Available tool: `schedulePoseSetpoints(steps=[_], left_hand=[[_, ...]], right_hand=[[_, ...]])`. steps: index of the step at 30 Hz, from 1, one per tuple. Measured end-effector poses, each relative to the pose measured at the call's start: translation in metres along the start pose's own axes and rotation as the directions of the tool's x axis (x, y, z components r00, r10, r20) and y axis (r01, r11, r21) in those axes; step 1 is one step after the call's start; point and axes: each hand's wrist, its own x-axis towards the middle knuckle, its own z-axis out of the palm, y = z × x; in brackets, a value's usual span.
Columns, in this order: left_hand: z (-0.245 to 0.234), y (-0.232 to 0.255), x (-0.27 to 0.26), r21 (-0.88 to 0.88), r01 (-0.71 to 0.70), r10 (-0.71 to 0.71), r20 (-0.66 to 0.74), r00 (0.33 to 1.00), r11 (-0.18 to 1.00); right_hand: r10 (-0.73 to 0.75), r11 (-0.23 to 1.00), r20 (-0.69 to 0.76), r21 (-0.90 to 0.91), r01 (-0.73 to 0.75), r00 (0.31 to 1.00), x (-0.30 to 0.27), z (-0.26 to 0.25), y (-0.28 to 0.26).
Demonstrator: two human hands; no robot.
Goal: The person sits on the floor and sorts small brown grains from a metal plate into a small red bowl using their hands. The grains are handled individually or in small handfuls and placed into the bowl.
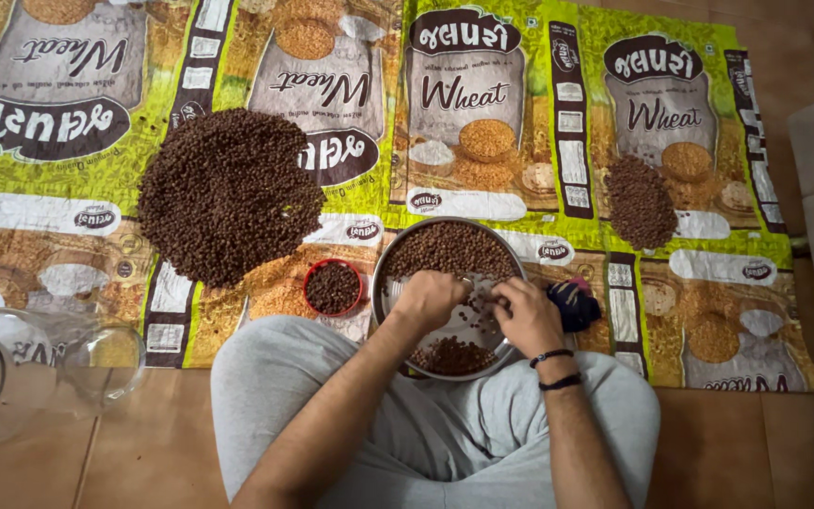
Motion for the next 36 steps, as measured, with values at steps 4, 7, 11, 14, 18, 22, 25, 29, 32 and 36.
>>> schedulePoseSetpoints(steps=[4,7,11,14,18,22,25,29,32,36], left_hand=[[0.004,0.003,0.002,0.028,-0.030,0.030,0.005,1.000,0.999],[0.004,0.004,0.001,0.030,-0.014,0.013,0.033,0.999,0.999],[0.002,0.007,0.002,0.042,0.020,-0.024,0.092,0.995,0.999],[-0.003,0.008,0.004,0.065,0.032,-0.040,0.134,0.990,0.997],[-0.009,0.008,0.003,0.008,0.049,-0.050,0.124,0.991,0.999],[-0.007,0.009,0.002,-0.018,0.030,-0.028,0.082,0.996,0.999],[-0.002,0.007,0.002,-0.043,0.031,-0.028,0.069,0.997,0.999],[0.004,0.005,0.002,-0.022,0.044,-0.043,0.030,0.999,0.999],[0.000,0.007,0.003,-0.029,0.044,-0.043,0.004,0.999,0.999],[-0.013,0.007,0.007,-0.235,0.129,-0.144,-0.048,0.988,0.963]], right_hand=[[-0.032,0.997,0.010,-0.072,0.033,0.999,0.002,0.009,0.001],[-0.048,0.993,0.032,-0.103,0.051,0.998,0.004,0.012,0.001],[-0.045,0.994,0.067,-0.096,0.052,0.997,0.003,0.014,0.005],[0.089,0.975,0.074,0.198,-0.102,0.993,0.004,0.014,0.017],[0.043,0.764,-0.022,0.645,-0.019,0.999,0.009,0.013,0.033],[0.012,0.874,-0.032,0.487,0.005,0.999,0.007,0.013,0.021],[-0.039,0.984,-0.010,0.176,0.040,0.999,0.001,0.012,0.002],[-0.121,0.993,-0.040,0.006,0.121,0.992,0.002,0.010,-0.011],[-0.142,0.990,-0.020,-0.013,0.141,0.990,0.005,0.014,-0.015],[-0.139,0.988,0.008,-0.062,0.139,0.990,0.003,0.019,-0.015]])
